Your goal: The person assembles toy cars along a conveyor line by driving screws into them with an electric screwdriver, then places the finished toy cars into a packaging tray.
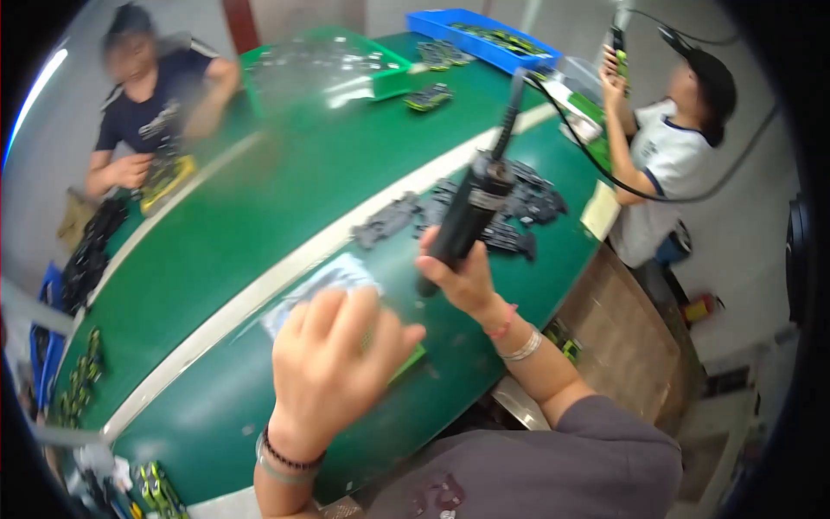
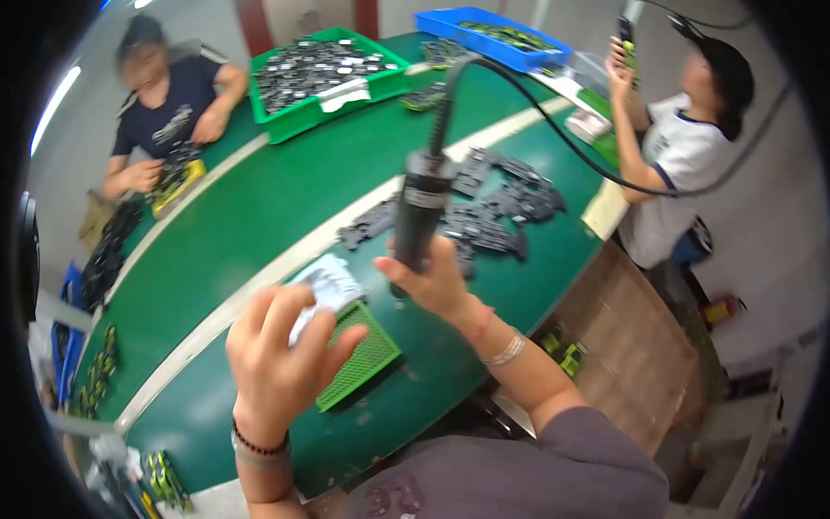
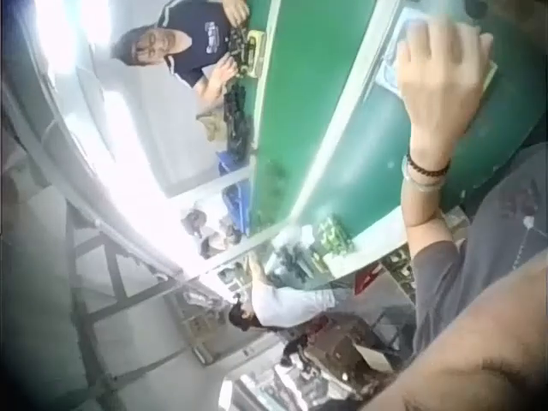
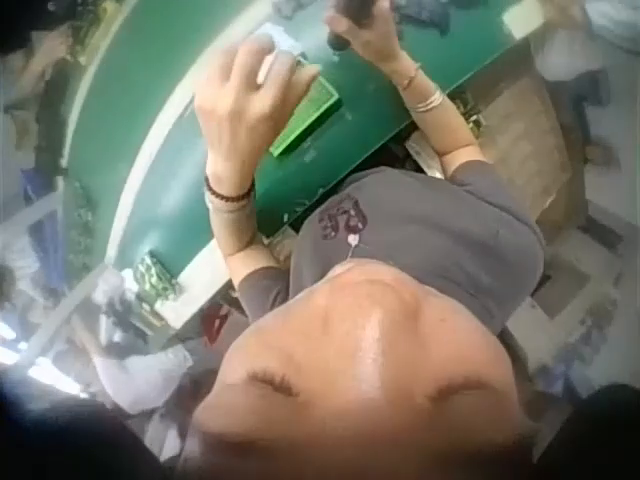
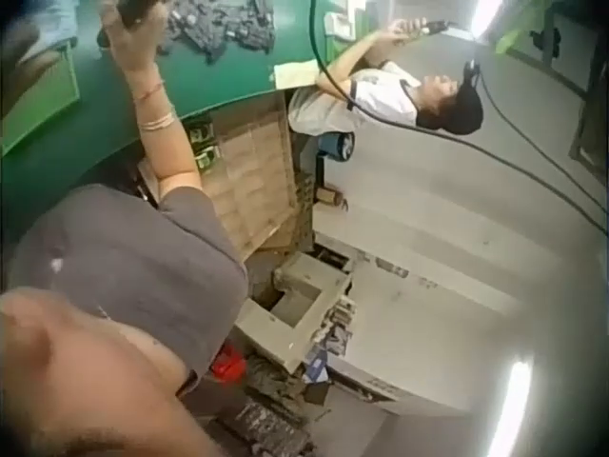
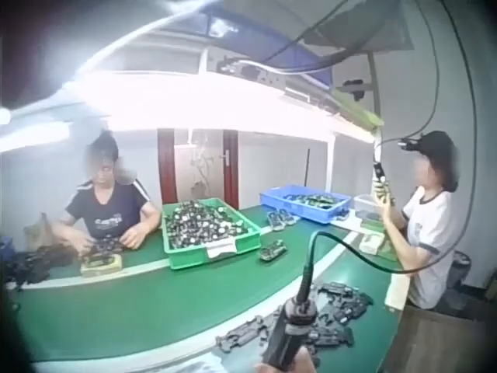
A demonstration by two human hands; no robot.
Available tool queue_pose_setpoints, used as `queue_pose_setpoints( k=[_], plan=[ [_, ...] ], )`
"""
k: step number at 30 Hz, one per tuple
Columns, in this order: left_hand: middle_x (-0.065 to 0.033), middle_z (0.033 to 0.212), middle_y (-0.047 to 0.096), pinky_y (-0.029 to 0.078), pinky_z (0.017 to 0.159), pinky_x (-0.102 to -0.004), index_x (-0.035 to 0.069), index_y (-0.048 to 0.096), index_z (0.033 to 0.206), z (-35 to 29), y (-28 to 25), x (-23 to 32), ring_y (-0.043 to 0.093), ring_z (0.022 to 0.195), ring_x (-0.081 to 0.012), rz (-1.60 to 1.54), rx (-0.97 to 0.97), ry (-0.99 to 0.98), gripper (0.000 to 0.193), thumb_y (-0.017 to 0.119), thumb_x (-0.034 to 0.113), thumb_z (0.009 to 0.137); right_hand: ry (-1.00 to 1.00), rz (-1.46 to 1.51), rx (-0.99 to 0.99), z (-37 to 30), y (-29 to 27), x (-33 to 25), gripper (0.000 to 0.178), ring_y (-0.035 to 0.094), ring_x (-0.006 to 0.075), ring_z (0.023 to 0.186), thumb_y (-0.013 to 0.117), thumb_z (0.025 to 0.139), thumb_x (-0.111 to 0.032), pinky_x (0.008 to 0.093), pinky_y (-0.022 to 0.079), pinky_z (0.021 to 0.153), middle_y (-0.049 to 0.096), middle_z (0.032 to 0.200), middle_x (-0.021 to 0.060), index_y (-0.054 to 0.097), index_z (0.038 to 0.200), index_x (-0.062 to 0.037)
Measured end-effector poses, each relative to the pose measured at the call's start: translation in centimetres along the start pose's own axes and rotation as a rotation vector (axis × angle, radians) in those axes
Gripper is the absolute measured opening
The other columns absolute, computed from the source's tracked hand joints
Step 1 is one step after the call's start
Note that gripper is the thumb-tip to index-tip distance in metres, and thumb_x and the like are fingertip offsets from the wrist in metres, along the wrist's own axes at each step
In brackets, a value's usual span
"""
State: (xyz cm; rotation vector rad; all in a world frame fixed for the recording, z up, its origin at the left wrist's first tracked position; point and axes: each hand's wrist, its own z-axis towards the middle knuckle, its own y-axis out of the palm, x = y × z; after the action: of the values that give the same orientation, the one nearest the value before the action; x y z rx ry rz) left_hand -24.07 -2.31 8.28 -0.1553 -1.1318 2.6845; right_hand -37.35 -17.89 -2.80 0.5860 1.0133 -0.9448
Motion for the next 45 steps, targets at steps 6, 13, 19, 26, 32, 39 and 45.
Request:
queue_pose_setpoints(
  k=[6, 13, 19, 26, 32, 39, 45],
  plan=[
    [-0.0095, 0.083, 0.051, 0.044, 0.068, -0.0356, 0.005, 0.056, 0.08, -3.9, 1.1, -5.5, 0.052, 0.081, -0.0259, -0.012, -0.241, -0.264, 0.024, 0.067, 0.024, 0.073, 0.025, 0.092, -0.028, 0.1, 0.6, -0.2, 0.026, 0.051, 0.0086, 0.072, 0.072, 0.076, -0.018, 0.0244, 0.043, 0.067, 0.056, 0.079, 0.0011, 0.058, 0.09, -0.001],
    [-0.0197, 0.122, 0.046, 0.037, 0.096, -0.042, 0.006, 0.054, 0.109, -12.3, 1.2, -5.9, 0.042, 0.116, -0.0362, -0.086, -0.199, -0.446, 0.036, 0.062, 0.029, 0.082, -0.043, 0.037, -0.066, 0.2, 1.3, -0.9, 0.03, 0.045, 0.009, 0.073, 0.068, 0.079, -0.027, 0.0226, 0.038, 0.068, 0.049, 0.08, -0.0004, 0.052, 0.09, -0.0046],
    [-0.0201, 0.128, 0.042, 0.034, 0.1, -0.0458, 0.006, 0.053, 0.11, -14.4, 3.3, -7.3, 0.036, 0.123, -0.0398, -0.342, -0.116, -0.526, 0.048, 0.068, 0.035, 0.076, -0.12, -0.118, -0.084, 0.2, 0.8, -1.0, 0.029, 0.045, 0.0119, 0.076, 0.06, 0.084, -0.032, 0.0244, 0.036, 0.073, 0.049, 0.08, 0.0024, 0.049, 0.083, -0.0041],
    [-0.021, 0.128, 0.041, 0.032, 0.101, -0.0487, 0.005, 0.055, 0.101, -16.1, 2.9, -7.6, 0.035, 0.122, -0.0429, -0.303, -0.069, -0.474, 0.045, 0.071, 0.034, 0.07, -0.053, -0.08, -0.135, 0.8, 1.0, 0.4, 0.022, 0.044, 0.0135, 0.079, 0.058, 0.083, -0.025, 0.0266, 0.036, 0.077, 0.047, 0.083, 0.0026, 0.05, 0.085, -0.0043],
    [-0.0209, 0.119, 0.045, 0.035, 0.097, -0.0508, 0.004, 0.056, 0.087, -15.8, 5.3, -8.0, 0.038, 0.118, -0.0442, -0.408, 0.039, -0.373, 0.039, 0.074, 0.026, 0.06, -0.178, -0.099, -0.035, -0.1, 1.8, -3.6, 0.03, 0.052, 0.022, 0.071, 0.067, 0.082, -0.027, 0.036, 0.046, 0.072, 0.055, 0.077, 0.0094, 0.055, 0.082, 0.001],
    [-0.0203, 0.115, 0.047, 0.039, 0.094, -0.0455, 0.005, 0.06, 0.076, -16.8, 5.3, -7.8, 0.037, 0.118, -0.0421, -0.483, 0.108, -0.431, 0.029, 0.074, 0.021, 0.057, -0.175, -0.046, -0.189, 1.5, 4.2, -1.3, 0.03, 0.052, 0.0225, 0.073, 0.066, 0.083, -0.027, 0.0368, 0.045, 0.074, 0.056, 0.079, 0.0101, 0.054, 0.082, 0.0007],
    [-0.0213, 0.114, 0.047, 0.04, 0.093, -0.0433, 0.004, 0.062, 0.072, -16.4, 5.7, -8.2, 0.038, 0.117, -0.0396, -0.496, 0.127, -0.393, 0.024, 0.074, 0.019, 0.057, -0.167, -0.051, -0.19, 1.8, 3.6, -0.8, 0.031, 0.052, 0.022, 0.072, 0.066, 0.083, -0.028, 0.0362, 0.045, 0.074, 0.055, 0.078, 0.0097, 0.054, 0.082, 0.0002]
  ],
)
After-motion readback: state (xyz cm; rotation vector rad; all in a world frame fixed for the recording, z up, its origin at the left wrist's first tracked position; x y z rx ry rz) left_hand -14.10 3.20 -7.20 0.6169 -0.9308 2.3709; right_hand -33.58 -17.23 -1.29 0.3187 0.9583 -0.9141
